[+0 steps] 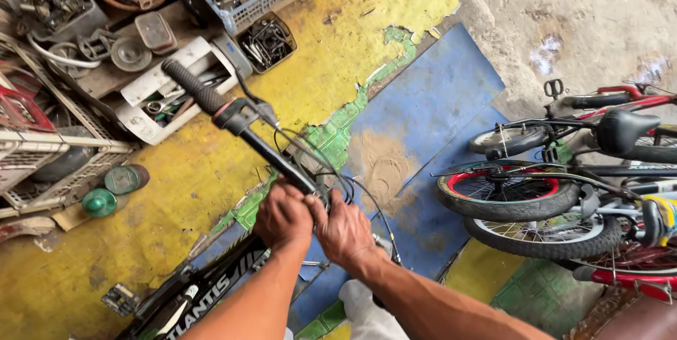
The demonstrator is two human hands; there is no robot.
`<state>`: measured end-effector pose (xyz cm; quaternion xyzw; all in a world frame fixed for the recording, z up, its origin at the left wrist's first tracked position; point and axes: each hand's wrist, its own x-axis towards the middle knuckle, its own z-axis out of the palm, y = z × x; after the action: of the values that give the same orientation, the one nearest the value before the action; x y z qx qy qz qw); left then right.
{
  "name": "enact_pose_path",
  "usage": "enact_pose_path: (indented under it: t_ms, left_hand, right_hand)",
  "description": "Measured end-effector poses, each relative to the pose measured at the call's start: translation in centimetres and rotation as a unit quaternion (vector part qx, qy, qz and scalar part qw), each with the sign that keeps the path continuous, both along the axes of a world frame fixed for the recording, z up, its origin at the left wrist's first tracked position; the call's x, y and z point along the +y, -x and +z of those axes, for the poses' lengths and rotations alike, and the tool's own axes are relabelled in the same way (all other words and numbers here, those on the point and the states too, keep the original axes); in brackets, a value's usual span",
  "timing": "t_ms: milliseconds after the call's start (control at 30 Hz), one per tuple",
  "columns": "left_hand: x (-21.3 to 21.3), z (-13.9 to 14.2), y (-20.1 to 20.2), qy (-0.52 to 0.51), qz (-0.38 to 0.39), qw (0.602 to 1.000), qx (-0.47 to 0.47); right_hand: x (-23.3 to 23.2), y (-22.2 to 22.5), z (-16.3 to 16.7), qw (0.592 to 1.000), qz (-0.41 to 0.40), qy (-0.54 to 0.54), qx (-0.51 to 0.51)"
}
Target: The person adjusts the handlebars and stem of a bicycle, then uses an Allen key to tighten bolts on the front fork. They continue to adjust the handlebars and tighten components with the Allen key.
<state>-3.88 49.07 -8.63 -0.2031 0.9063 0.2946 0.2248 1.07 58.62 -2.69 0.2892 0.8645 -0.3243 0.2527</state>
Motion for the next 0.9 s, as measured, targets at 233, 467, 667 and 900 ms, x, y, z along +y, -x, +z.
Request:
enact_pose_path:
  t_ms: [233,467,667,900]
  left_hand:
    - [1.8,-1.3,0.1,-0.03,0.005,0.999,0.011]
    - [-1.3,-1.7,-3.2,-0.028,0.037,0.995,0.09]
    - [-1.1,-1.8,-3.5,0.001,0.033,0.997,0.065]
    - [-1.2,-2.1,-3.0,-0.068,0.053,0.987,0.135]
  right_hand:
    - [0.9,-0.9,-1.4,0.998,0.008,-0.027,0.051]
    - [-1.0,-2.9,0.5,0.999,0.005,-0.02,0.042]
    - [-1.3,-3.1,1.2,0.996,0.017,-0.023,0.087]
    - [-0.9,-2.2,1.2,0.997,0.006,-0.015,0.069]
